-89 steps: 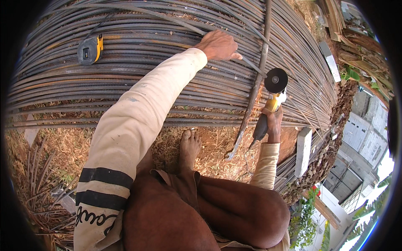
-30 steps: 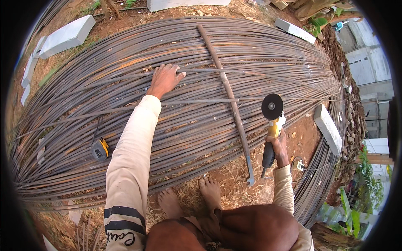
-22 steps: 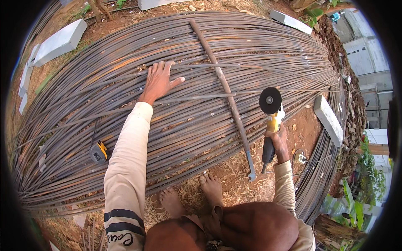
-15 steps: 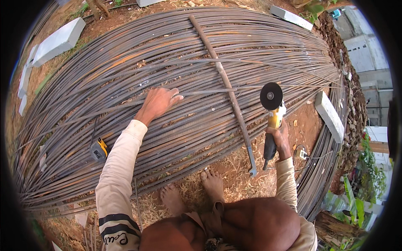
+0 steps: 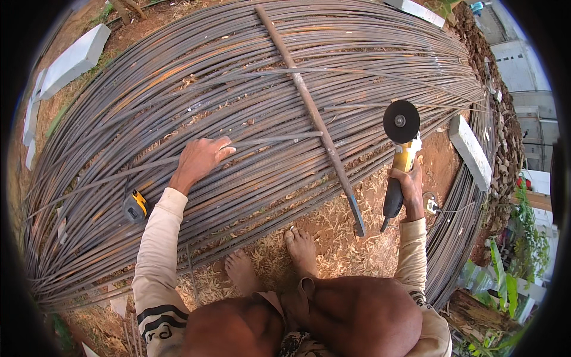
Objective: The person measures a bundle of steel rods with a tape measure, then uses an angle grinder to cut a single rod. They repeat the process of measuring and cutting multiple rods from the bundle.
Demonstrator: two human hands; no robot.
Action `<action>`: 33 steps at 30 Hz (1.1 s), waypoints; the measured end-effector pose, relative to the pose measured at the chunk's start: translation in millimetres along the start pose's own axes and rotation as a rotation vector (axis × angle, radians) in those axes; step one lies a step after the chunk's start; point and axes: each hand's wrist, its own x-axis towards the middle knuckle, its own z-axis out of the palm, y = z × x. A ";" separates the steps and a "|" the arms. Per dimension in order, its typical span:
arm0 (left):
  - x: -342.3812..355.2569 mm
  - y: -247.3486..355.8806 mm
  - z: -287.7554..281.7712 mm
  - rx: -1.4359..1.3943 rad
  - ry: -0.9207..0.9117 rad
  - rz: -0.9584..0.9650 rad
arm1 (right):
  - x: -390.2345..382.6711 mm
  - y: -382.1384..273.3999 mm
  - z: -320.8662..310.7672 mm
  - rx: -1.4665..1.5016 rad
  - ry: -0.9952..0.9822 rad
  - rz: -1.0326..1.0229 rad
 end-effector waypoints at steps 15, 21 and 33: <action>31.5 -19.5 -37.6 -0.074 0.434 0.025 | -0.5 -28.6 36.2 -0.049 -0.066 0.026; 122.3 -35.0 -34.3 0.014 0.325 -0.119 | 25.4 -24.3 48.1 -0.048 -0.142 -0.067; 107.6 -22.2 -28.6 0.043 0.253 -0.141 | 25.0 -39.5 71.0 -0.068 -0.151 -0.017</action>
